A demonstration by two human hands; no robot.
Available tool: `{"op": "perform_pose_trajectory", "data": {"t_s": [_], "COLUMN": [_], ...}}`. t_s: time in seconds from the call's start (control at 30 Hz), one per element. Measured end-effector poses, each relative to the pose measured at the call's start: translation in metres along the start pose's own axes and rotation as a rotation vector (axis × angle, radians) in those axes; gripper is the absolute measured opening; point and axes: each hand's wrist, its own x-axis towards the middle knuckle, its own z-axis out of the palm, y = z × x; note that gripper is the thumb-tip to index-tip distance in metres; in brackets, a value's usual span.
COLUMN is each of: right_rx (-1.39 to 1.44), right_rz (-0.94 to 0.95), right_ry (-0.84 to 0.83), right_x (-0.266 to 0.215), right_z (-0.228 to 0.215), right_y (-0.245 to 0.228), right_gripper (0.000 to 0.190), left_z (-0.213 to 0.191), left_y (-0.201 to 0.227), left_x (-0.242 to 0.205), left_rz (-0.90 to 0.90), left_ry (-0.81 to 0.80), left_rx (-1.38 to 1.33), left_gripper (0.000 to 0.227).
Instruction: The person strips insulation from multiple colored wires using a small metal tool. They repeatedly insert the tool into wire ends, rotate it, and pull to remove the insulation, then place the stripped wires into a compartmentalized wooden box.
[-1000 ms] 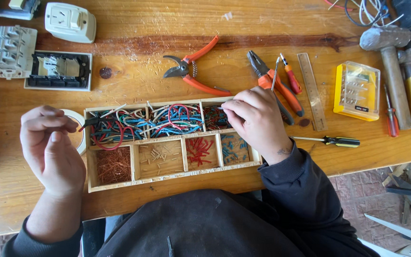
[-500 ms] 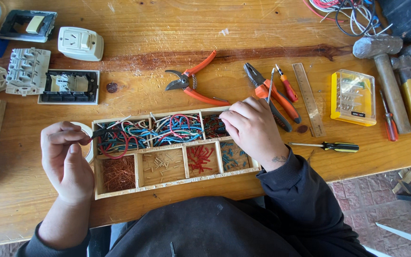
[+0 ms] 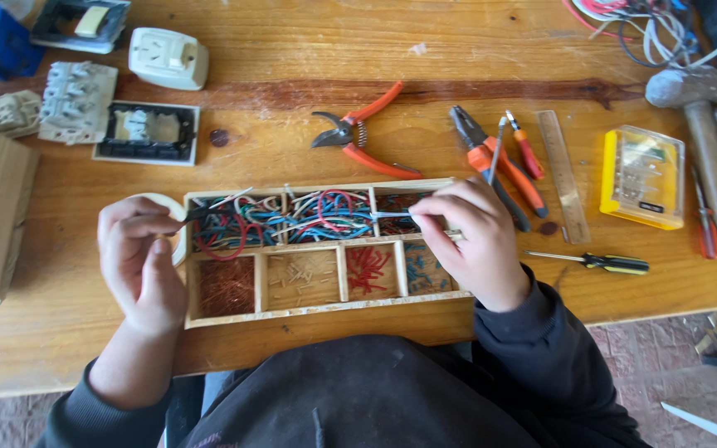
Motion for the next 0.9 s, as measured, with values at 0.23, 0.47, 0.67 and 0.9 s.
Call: {"op": "perform_pose_trajectory", "data": {"t_s": [0.23,0.47,0.67,0.9], "right_rx": [0.953,1.284,1.125,0.585], "right_rz": [0.363,0.205,0.137,0.067], "right_ry": [-0.054,0.029,0.022,-0.081], "right_x": [-0.015,-0.014,-0.012,0.003], "right_z": [0.026,0.030,0.028,0.022], "right_y": [-0.023,-0.033,-0.031,-0.047], "right_gripper": [0.009,0.004,0.005,0.009], "left_z": [-0.004,-0.005,-0.005,-0.007], "left_y": [0.000,-0.003,-0.003,-0.004], "left_x": [0.009,0.006,0.007,0.007], "left_rz": [0.126,0.127,0.136,0.127], "left_ry": [0.001,-0.027,-0.028,-0.056], "left_rx": [-0.071,-0.056,-0.059,-0.047], "left_gripper": [0.036,0.035,0.035,0.034]}}
